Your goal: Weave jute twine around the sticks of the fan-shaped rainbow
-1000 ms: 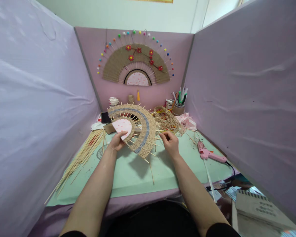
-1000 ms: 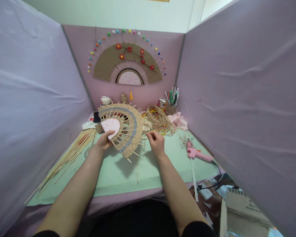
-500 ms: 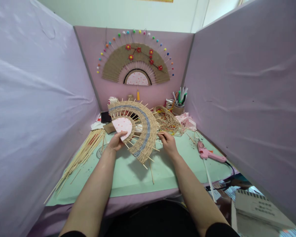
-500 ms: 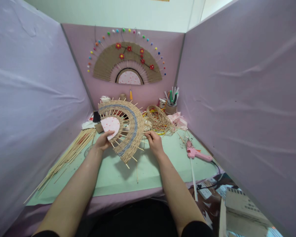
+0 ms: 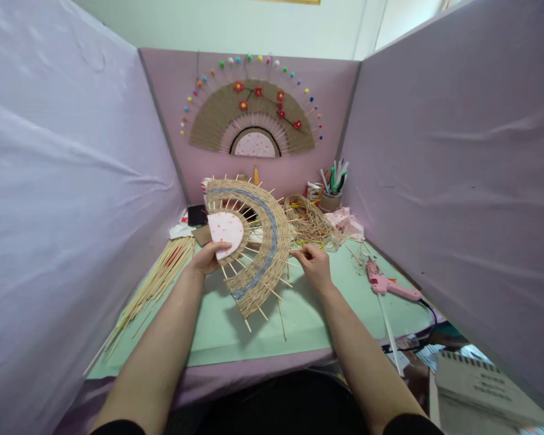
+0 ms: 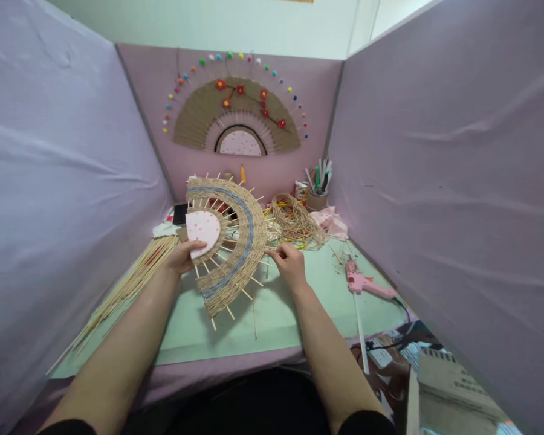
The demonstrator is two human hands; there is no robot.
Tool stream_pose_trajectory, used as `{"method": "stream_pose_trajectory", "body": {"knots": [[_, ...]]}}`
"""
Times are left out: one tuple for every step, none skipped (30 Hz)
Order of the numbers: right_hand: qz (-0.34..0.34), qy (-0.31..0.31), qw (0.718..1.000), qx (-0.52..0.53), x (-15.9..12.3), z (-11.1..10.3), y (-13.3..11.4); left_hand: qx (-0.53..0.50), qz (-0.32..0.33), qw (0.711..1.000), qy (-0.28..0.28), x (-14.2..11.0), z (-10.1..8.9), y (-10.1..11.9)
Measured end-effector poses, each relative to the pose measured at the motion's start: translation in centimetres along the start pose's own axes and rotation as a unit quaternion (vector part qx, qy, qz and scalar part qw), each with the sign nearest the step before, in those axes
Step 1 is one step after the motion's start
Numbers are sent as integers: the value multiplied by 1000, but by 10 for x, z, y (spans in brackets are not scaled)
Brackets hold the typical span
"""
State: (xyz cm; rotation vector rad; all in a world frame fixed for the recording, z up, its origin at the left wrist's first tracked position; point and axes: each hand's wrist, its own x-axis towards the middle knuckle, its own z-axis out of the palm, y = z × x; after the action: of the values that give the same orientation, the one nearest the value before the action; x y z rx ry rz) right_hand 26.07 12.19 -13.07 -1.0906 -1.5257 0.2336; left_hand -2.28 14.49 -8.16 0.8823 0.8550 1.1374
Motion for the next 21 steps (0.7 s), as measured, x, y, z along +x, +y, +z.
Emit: {"method": "stream_pose_trajectory", "body": {"knots": [[-9, -7, 1000, 1, -1, 1, -1, 11, -5, 1000, 0, -2, -4, 3], [-18, -15, 1000, 2, -1, 1, -3, 20, -9, 1000, 1, -4, -9, 6], [-25, -25, 999, 3, -2, 2, -4, 27, -13, 1000, 4, -6, -14, 8], [-29, -34, 999, 3, -2, 3, -5, 32, -17, 999, 7, -7, -20, 9], [-33, -43, 999, 4, -3, 4, -6, 36, -21, 999, 11, -8, -25, 9], [-36, -51, 998, 4, -4, 5, -6, 38, -23, 999, 14, -9, -29, 8], [-39, -56, 998, 3, -5, 6, -7, 39, -25, 999, 17, -10, -33, 6], [-41, -58, 997, 2, -5, 6, -7, 40, -28, 999, 18, -10, -36, 5], [-43, -57, 997, 1, -6, 7, -7, 40, -30, 999, 16, -10, -38, 3], [-45, -55, 997, 1, -7, 7, -6, 41, -34, 999, 12, -10, -40, 2], [-46, -52, 998, 2, -7, 7, -6, 42, -39, 998, 8, -9, -40, 1], [-47, -50, 998, 4, -7, 7, -6, 43, -45, 998, 3, -9, -40, 1], [-49, -47, 998, 6, -7, 7, -6, 44, -51, 998, -1, -10, -39, 1], [-50, -46, 998, 9, -7, 7, -6, 43, -55, 998, -5, -10, -38, 1], [-51, -45, 998, 12, -7, 6, -6, 41, -57, 997, -7, -11, -37, 1], [-51, -44, 998, 16, -7, 6, -6, 38, -57, 998, -8, -11, -36, 2], [-49, -43, 998, 21, -6, 6, -7, 34, -56, 998, -9, -12, -35, 2], [-45, -44, 998, 25, -6, 5, -7, 31, -54, 998, -8, -13, -34, 2], [-40, -47, 998, 31, -6, 5, -8, 30, -52, 998, -6, -13, -33, 1], [-34, -50, 997, 37, -6, 5, -9, 29, -51, 998, -4, -13, -33, 1], [-27, -54, 997, 44, -6, 5, -9, 30, -50, 998, -4, -14, -34, 0]]}}
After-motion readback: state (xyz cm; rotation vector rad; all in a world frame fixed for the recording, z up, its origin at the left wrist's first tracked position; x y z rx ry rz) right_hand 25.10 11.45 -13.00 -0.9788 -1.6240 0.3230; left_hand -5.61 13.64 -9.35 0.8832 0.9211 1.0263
